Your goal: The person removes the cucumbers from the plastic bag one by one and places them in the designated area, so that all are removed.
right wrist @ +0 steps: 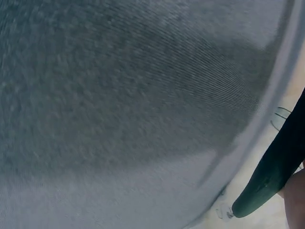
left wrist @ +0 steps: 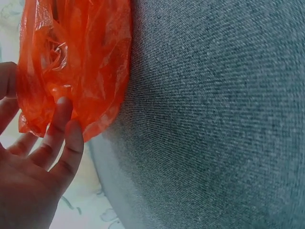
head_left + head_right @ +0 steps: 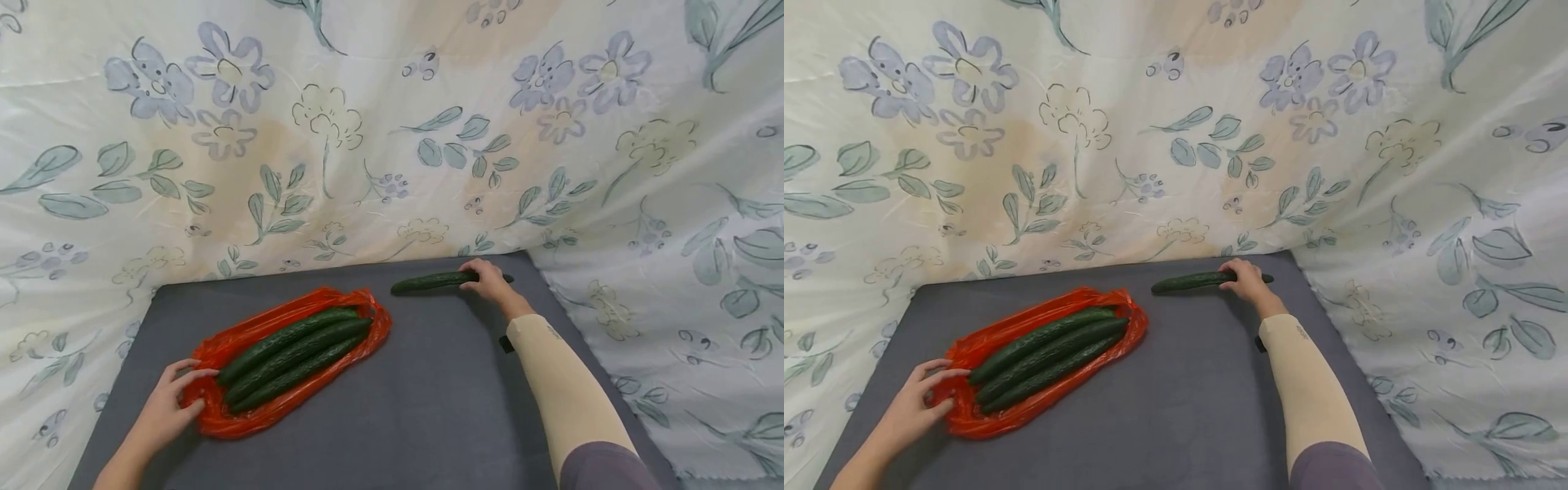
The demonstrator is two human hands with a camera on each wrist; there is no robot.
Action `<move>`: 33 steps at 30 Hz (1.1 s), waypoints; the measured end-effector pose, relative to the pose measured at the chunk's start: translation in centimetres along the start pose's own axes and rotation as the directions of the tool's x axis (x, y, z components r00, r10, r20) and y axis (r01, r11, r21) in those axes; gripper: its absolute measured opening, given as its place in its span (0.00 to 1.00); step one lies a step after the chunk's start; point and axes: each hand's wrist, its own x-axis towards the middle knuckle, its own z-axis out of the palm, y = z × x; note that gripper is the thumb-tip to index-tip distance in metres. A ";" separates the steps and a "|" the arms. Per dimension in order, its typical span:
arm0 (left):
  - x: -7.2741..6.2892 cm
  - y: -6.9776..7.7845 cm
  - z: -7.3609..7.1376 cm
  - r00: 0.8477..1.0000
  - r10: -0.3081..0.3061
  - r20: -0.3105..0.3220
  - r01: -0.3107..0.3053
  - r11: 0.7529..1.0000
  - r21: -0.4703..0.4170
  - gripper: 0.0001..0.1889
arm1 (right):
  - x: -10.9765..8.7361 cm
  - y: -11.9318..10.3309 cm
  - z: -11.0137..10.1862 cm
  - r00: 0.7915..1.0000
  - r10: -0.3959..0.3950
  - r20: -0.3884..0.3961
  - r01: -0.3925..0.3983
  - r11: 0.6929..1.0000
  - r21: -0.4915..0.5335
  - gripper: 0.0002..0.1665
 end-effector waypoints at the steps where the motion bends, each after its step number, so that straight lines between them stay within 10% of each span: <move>1: 0.0 0.0 0.0 1.000 0.001 -0.004 -0.001 1.000 0.002 0.24 | 0.1 0.1 0.2 1.000 0.002 0.001 -0.002 1.000 -0.009 0.23; 16: 0.0 0.2 -0.6 0.999 -0.025 0.038 0.025 1.000 0.009 0.23 | 0.4 0.5 2.1 0.997 0.072 0.040 -0.066 0.990 -0.126 0.28; 33: -0.3 0.3 -1.0 0.999 -0.035 0.042 0.034 0.999 0.015 0.23 | -0.9 -2.5 1.7 0.999 -0.014 -0.032 0.014 1.000 0.014 0.42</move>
